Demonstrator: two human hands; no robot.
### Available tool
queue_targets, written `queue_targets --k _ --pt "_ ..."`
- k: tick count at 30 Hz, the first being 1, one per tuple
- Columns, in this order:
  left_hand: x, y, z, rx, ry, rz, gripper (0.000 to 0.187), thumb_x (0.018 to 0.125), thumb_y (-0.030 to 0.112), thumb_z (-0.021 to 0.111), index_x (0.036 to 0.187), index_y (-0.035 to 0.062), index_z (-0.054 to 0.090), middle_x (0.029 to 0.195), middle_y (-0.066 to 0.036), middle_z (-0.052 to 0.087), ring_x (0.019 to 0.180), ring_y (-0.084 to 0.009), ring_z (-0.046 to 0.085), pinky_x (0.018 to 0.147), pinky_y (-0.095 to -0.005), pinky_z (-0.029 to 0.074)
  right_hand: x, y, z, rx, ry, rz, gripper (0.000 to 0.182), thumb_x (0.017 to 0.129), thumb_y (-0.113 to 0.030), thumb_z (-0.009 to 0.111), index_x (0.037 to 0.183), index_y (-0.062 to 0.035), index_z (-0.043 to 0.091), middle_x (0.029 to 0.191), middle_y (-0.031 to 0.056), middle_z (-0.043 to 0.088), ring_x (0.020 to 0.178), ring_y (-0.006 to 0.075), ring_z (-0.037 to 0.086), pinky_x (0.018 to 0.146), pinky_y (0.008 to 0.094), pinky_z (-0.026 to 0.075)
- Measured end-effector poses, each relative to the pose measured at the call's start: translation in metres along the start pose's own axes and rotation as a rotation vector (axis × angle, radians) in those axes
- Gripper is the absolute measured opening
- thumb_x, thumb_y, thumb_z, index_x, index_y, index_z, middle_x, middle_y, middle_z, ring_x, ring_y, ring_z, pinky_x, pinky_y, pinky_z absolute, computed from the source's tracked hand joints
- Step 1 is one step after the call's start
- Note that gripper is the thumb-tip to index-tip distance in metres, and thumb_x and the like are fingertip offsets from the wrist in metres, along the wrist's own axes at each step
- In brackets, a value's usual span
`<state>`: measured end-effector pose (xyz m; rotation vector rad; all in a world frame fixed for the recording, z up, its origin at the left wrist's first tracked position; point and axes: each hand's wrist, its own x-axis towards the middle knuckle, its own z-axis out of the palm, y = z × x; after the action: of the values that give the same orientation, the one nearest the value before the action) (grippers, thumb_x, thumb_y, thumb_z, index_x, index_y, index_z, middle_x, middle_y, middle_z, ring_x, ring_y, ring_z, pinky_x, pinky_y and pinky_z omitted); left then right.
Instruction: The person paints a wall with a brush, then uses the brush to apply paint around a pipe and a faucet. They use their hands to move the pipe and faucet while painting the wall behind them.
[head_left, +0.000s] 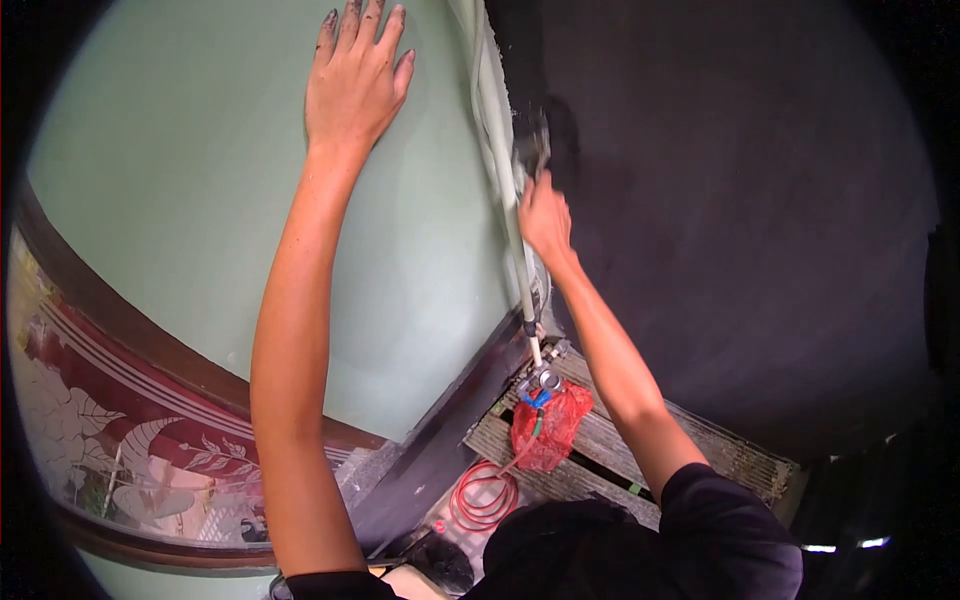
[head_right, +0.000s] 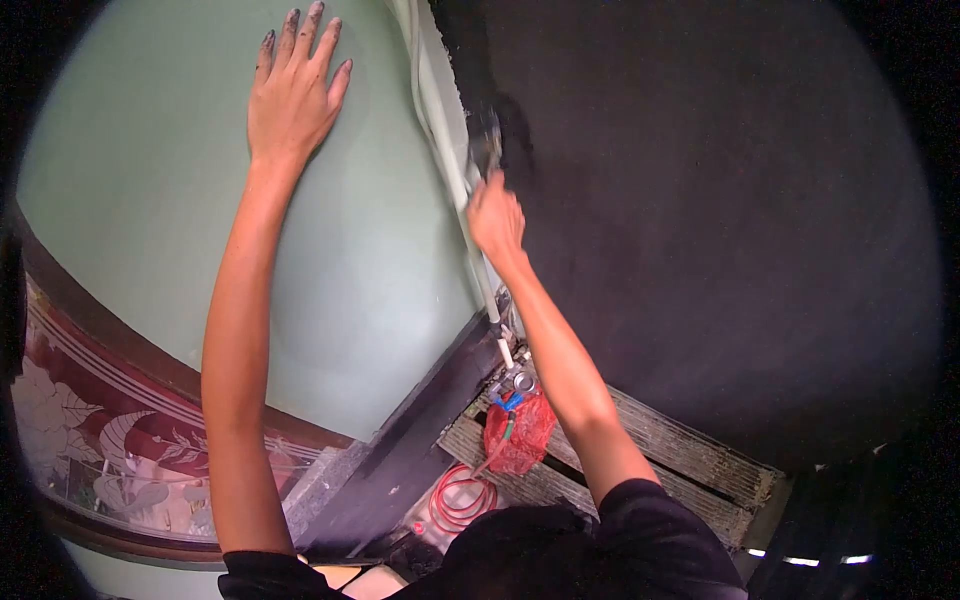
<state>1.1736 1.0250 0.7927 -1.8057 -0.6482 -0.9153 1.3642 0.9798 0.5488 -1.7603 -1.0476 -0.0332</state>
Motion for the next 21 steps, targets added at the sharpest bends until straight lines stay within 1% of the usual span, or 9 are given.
queue_targets --k 1,4,5,7,9,12,16,18,21 --pt "-0.001 0.000 0.001 0.015 0.000 0.009 0.054 0.101 0.029 0.055 0.146 0.0003 0.047 0.157 -0.019 0.041 0.148 -0.0324 0.035 0.126 -0.0466 0.024 -0.017 0.006 0.001 -0.012 -0.013 0.050 0.032 0.103 -0.027 0.044 0.116 0.0017 0.050 0.093 0.0389 0.065 0.089 0.0567 0.064 0.083 0.0647 0.047" --pt "0.002 -0.002 0.005 0.056 0.002 0.014 0.054 0.101 0.029 0.055 0.146 0.0005 0.047 0.157 -0.018 0.040 0.149 -0.0323 0.035 0.126 -0.0465 0.024 -0.011 -0.011 -0.020 0.091 0.069 -0.065 0.032 0.103 -0.027 0.044 0.113 0.0017 0.052 0.088 0.0384 0.065 0.086 0.0561 0.064 0.080 0.0639 0.048" --pt "0.003 -0.001 0.003 0.057 -0.005 0.011 0.054 0.101 0.029 0.055 0.147 0.0007 0.047 0.157 -0.018 0.040 0.149 -0.0322 0.035 0.126 -0.0464 0.024 0.006 -0.027 -0.030 0.130 0.158 -0.190 0.032 0.103 -0.027 0.045 0.112 0.0021 0.052 0.084 0.0380 0.064 0.083 0.0558 0.063 0.076 0.0631 0.048" --pt "-0.001 0.004 0.001 0.042 -0.018 0.006 0.055 0.101 0.029 0.055 0.147 0.0009 0.046 0.157 -0.018 0.039 0.149 -0.0320 0.034 0.127 -0.0463 0.024 0.043 -0.066 -0.058 0.135 0.226 -0.306 0.032 0.103 -0.027 0.045 0.105 0.0035 0.052 0.084 0.0368 0.064 0.083 0.0560 0.062 0.075 0.0628 0.048" --pt "0.001 0.002 0.001 0.034 -0.004 0.005 0.055 0.101 0.029 0.055 0.147 0.0011 0.046 0.157 -0.018 0.039 0.149 -0.0318 0.034 0.127 -0.0463 0.024 0.063 -0.079 -0.069 0.071 0.208 -0.260 0.032 0.104 -0.028 0.045 0.103 0.0031 0.052 0.085 0.0358 0.065 0.083 0.0563 0.063 0.076 0.0625 0.049" --pt "0.001 0.001 0.002 0.043 -0.015 0.005 0.055 0.101 0.030 0.056 0.147 0.0014 0.046 0.158 -0.018 0.039 0.149 -0.0318 0.034 0.127 -0.0464 0.024 0.048 -0.036 -0.048 -0.031 0.130 -0.226 0.032 0.104 -0.030 0.044 0.107 0.0009 0.052 0.088 0.0357 0.066 0.085 0.0564 0.064 0.079 0.0630 0.050" --pt "0.000 0.000 0.002 0.032 -0.018 -0.008 0.056 0.101 0.030 0.056 0.148 0.0015 0.046 0.158 -0.018 0.039 0.149 -0.0317 0.034 0.127 -0.0464 0.023 -0.032 0.068 0.009 -0.131 -0.111 -0.016 0.032 0.103 -0.030 0.044 0.112 0.0003 0.051 0.088 0.0365 0.066 0.086 0.0558 0.065 0.079 0.0637 0.050" --pt "0.001 0.003 0.001 0.015 -0.018 -0.006 0.056 0.101 0.030 0.056 0.148 0.0017 0.045 0.158 -0.018 0.039 0.150 -0.0315 0.033 0.127 -0.0463 0.023 -0.064 0.083 0.004 -0.132 -0.118 0.007 0.032 0.103 -0.029 0.045 0.113 0.0004 0.051 0.088 0.0364 0.066 0.085 0.0561 0.064 0.079 0.0638 0.050" --pt "0.002 0.003 0.002 0.044 -0.037 -0.002 0.056 0.101 0.030 0.056 0.148 0.0018 0.045 0.158 -0.017 0.038 0.150 -0.0313 0.033 0.127 -0.0462 0.023 -0.052 0.065 -0.014 -0.074 -0.076 -0.008 0.032 0.103 -0.029 0.044 0.112 0.0006 0.051 0.087 0.0362 0.066 0.085 0.0562 0.064 0.079 0.0641 0.050"
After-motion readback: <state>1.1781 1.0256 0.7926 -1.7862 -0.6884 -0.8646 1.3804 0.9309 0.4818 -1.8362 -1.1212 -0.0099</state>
